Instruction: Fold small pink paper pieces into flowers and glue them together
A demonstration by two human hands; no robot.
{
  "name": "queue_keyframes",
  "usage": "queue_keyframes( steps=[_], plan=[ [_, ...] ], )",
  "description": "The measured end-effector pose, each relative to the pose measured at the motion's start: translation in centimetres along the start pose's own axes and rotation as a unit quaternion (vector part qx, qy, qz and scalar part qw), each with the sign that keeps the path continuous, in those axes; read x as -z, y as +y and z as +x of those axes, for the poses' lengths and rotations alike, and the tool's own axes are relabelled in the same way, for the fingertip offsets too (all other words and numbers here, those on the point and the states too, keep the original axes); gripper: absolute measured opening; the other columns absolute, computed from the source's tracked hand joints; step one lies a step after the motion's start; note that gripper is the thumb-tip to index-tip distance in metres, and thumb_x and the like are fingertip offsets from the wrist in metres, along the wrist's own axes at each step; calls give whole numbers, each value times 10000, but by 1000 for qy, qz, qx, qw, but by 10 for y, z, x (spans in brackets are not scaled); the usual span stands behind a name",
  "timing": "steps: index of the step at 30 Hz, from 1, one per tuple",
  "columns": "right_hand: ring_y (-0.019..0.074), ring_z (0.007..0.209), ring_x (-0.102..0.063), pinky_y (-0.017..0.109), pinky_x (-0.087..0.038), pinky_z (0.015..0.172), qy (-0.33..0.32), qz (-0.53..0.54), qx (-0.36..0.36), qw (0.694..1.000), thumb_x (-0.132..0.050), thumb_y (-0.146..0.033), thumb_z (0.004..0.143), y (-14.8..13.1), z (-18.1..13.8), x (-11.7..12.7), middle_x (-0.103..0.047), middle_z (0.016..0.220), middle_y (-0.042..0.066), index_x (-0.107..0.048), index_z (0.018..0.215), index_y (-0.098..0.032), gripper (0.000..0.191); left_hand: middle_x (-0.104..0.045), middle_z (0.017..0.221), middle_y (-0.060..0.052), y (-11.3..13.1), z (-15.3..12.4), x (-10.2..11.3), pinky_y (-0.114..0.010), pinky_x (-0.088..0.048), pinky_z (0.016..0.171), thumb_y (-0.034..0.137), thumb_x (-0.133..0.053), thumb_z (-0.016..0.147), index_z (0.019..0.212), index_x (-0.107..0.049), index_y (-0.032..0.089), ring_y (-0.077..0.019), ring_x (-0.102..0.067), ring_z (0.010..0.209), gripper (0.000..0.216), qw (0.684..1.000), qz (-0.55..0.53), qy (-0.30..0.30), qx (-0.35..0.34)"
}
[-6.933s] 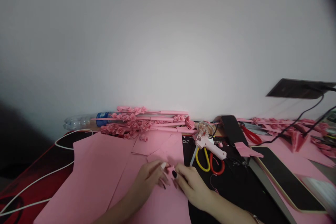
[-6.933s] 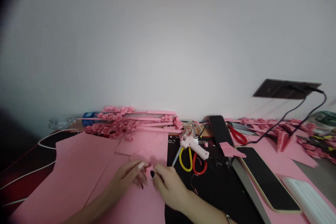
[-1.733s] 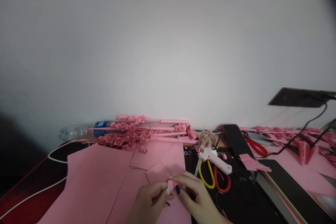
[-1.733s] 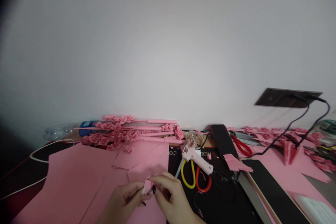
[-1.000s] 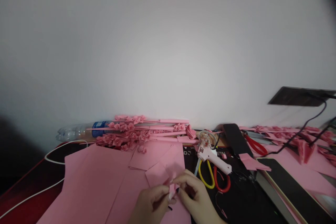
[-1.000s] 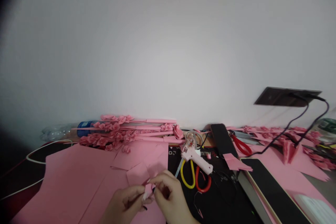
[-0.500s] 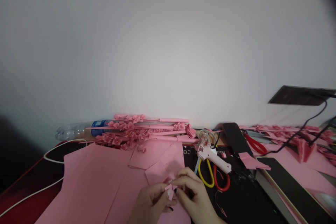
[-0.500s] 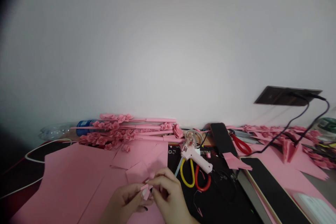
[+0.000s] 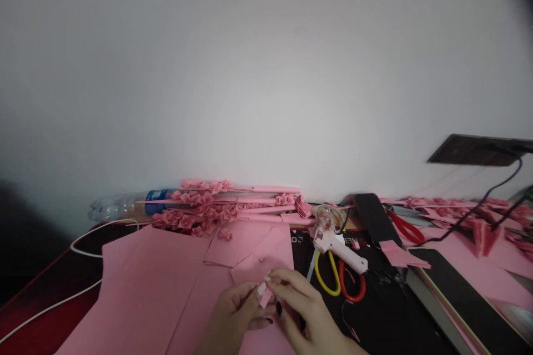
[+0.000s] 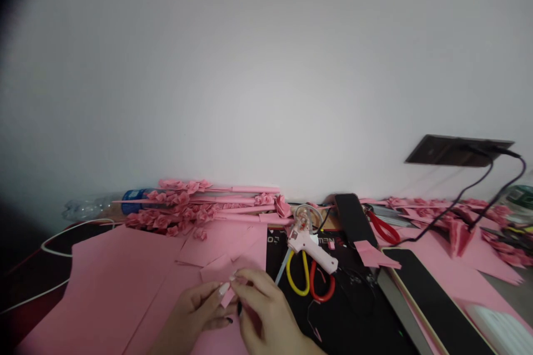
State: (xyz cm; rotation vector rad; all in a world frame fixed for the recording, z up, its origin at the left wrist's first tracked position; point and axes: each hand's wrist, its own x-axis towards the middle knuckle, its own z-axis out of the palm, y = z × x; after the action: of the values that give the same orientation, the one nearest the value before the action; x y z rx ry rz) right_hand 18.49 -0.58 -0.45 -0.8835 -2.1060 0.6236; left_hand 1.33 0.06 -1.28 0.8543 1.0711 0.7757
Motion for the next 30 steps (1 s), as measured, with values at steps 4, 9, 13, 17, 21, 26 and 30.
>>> queue_keyframes(
  steps=[4, 9, 13, 17, 21, 26, 30],
  plan=[
    [174, 1143, -493, 280, -409, 976, -23, -20, -1, 1000, -452, 33, 667, -1, 1, 1, -509, 1223, 96, -499, 1244, -209, 628, -719, 862, -70, 1, 1, 0, -286, -533, 721, 593, -674, 604, 855, -677, 156, -220, -673, 843, 504, 1000, -4, -4, 3],
    [186, 1143, -497, 290, -421, 966, -29, -34, -8, 999, -462, 10, 674, -1, 1, 1, -509, 1239, 110, -505, 1250, -197, 613, -718, 880, -73, 1, 2, 1, -279, -527, 724, 546, -676, 636, 878, -682, 157, -211, -667, 847, 458, 1000, 16, -5, 0],
    [192, 1133, -507, 301, -424, 960, -31, -31, -15, 999, -462, -1, 678, -2, 1, 0, -517, 1236, 114, -520, 1238, -194, 595, -717, 901, -81, 1, 2, 2, -286, -519, 739, 550, -666, 639, 909, -679, 157, -211, -662, 858, 477, 1000, 18, -15, 5],
    [201, 1124, -514, 309, -424, 951, -7, -6, -15, 1000, -469, -14, 693, -6, 2, 2, -527, 1223, 110, -520, 1222, -207, 566, -714, 903, -77, 1, 2, 3, -296, -508, 751, 531, -644, 674, 914, -665, 155, -206, -659, 854, 447, 999, 32, -22, -8],
    [190, 952, -568, 281, -471, 815, 50, 44, -61, 996, -454, -106, 794, -4, 1, 4, -589, 1037, 101, -551, 1076, -186, 308, -706, 849, -66, 0, 2, 2, -289, -509, 709, 537, -622, 693, 812, -631, 144, -193, -665, 782, 411, 998, 45, -23, -23],
    [114, 585, -443, 211, -377, 545, 22, 65, -144, 987, -381, -263, 889, 4, 0, -2, -468, 646, -6, -452, 719, -177, 203, -698, 761, -49, -5, -1, -5, -256, -498, 648, 530, -611, 704, 759, -550, 149, -162, -664, 702, 390, 997, 48, -55, -25],
    [96, 529, -389, 209, -309, 519, -68, 53, -146, 986, -342, -285, 908, 8, -2, -8, -411, 569, -30, -352, 611, -183, 315, -678, 644, -21, -10, -3, -10, -232, -479, 580, 471, -653, 676, 714, -470, 166, -153, -660, 632, 358, 997, 32, -75, -10]
  ],
)
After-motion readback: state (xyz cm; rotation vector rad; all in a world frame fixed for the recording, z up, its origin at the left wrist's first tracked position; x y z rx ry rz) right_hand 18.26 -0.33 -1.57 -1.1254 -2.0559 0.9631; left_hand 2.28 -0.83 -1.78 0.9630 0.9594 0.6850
